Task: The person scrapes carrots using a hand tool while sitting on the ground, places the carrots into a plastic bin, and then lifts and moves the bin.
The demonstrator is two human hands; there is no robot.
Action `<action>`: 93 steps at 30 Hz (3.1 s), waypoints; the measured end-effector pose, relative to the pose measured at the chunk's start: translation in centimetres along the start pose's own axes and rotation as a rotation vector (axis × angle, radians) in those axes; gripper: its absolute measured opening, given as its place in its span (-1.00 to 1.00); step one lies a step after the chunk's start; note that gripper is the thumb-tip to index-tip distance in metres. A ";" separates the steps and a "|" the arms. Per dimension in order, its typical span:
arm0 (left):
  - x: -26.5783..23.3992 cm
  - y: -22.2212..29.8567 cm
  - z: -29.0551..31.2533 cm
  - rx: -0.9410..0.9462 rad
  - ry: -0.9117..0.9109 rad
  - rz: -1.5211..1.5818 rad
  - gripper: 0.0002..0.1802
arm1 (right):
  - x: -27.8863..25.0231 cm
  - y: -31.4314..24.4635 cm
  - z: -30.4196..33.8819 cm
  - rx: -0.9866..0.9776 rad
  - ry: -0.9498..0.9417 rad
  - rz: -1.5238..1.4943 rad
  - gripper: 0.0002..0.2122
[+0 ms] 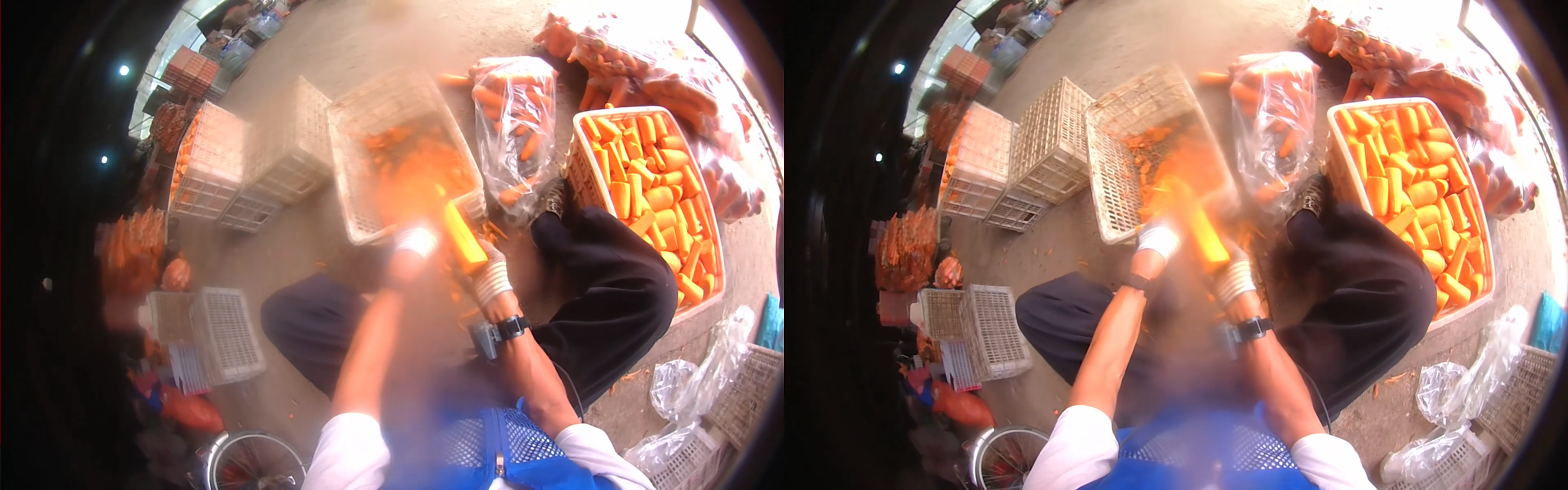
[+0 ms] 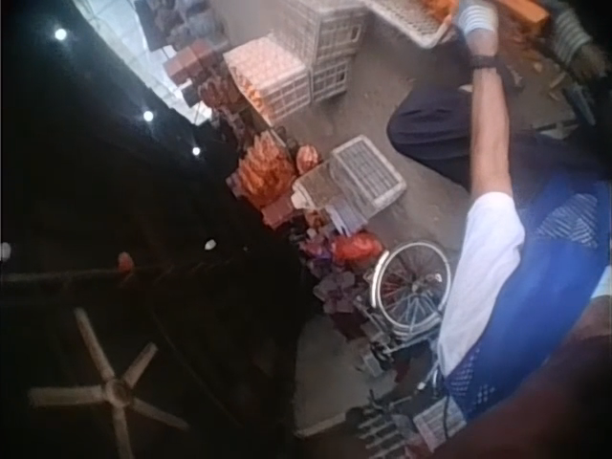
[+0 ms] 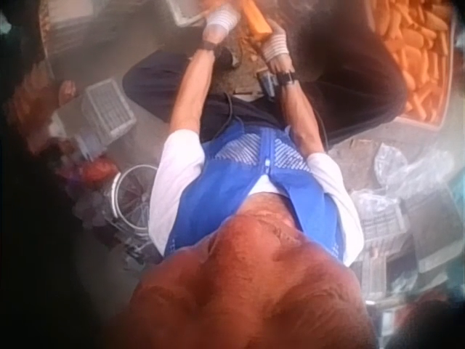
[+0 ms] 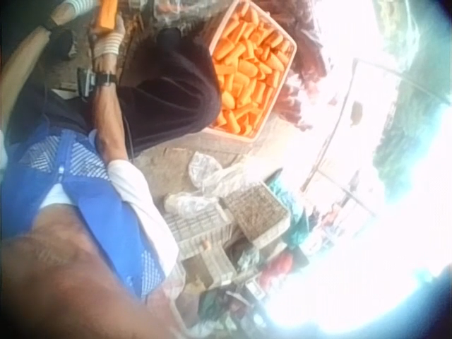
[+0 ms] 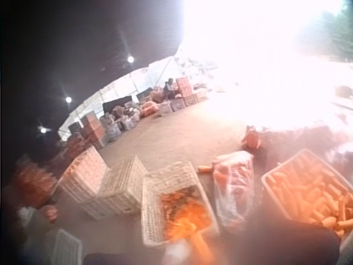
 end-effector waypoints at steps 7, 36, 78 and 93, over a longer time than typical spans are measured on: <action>-8.8 -0.6 -1.3 -0.724 -0.180 1.025 -0.82 | -2.4 -1.6 -1.5 -0.007 0.015 -0.110 -0.68; -3.9 -0.8 -2.8 -0.389 -0.172 0.712 -0.80 | -1.7 -1.6 -0.7 0.023 -0.025 -0.084 -0.69; -2.9 1.5 -2.6 -0.410 -0.022 0.654 -0.81 | -1.1 -1.9 -2.3 -0.081 -0.015 -0.088 -0.68; -1.8 0.4 0.5 -0.227 -0.101 0.284 -0.78 | -0.4 -1.7 -1.1 -0.044 -0.077 -0.083 -0.69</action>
Point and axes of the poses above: each hand's wrist, its own z-axis away from the middle knuckle, its own x-axis out of the palm, y = z × x, the point moved 1 cm from there along -z, towards the middle knuckle, and after that the axes turned 3 degrees about z, right-handed, at the moved point
